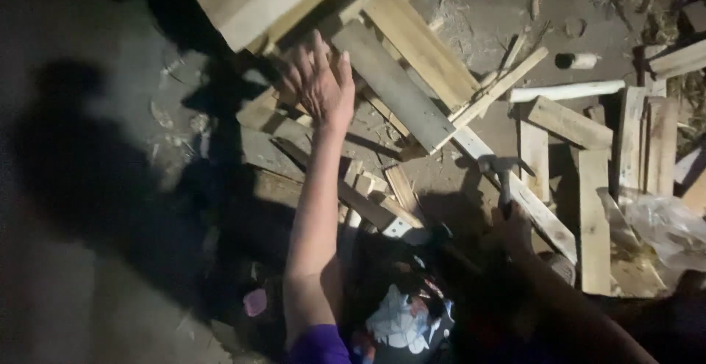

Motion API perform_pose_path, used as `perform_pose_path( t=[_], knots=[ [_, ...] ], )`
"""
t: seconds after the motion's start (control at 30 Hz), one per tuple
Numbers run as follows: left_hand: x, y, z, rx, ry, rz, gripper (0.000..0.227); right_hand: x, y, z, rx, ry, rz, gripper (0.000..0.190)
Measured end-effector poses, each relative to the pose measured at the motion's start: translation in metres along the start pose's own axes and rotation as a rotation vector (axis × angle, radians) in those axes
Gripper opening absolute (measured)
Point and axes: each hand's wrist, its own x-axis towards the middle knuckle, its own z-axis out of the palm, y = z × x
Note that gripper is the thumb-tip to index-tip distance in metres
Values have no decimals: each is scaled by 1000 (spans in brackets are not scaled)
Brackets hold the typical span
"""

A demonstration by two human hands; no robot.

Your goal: The person dismantles wooden pallets on the ground, pulling nails and separating planks. They hold boards steady, use a hammer to extract nails and pry pieces apart, and move detached planks and scrap wood aside onto a growing pile.

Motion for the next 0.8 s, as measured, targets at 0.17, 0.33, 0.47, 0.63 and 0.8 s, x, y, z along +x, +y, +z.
perform_pose_path(
  t=[0.17,0.33,0.47,0.63,0.8],
  knots=[
    [-3,-9,9,-150,1,-69,66,8,21,21,-62,-110,94,54],
    [27,-25,6,9,-152,43,68,18,28,35,-135,-63,4,54],
    [54,-65,63,-43,-399,-18,62,18,-46,20,-305,356,-201,53],
    [63,-52,65,-158,-438,-37,63,-28,-223,-99,783,46,-90,63],
    [62,-25,60,-301,-527,-149,60,-48,-309,-146,1079,-304,26,68]
  ],
)
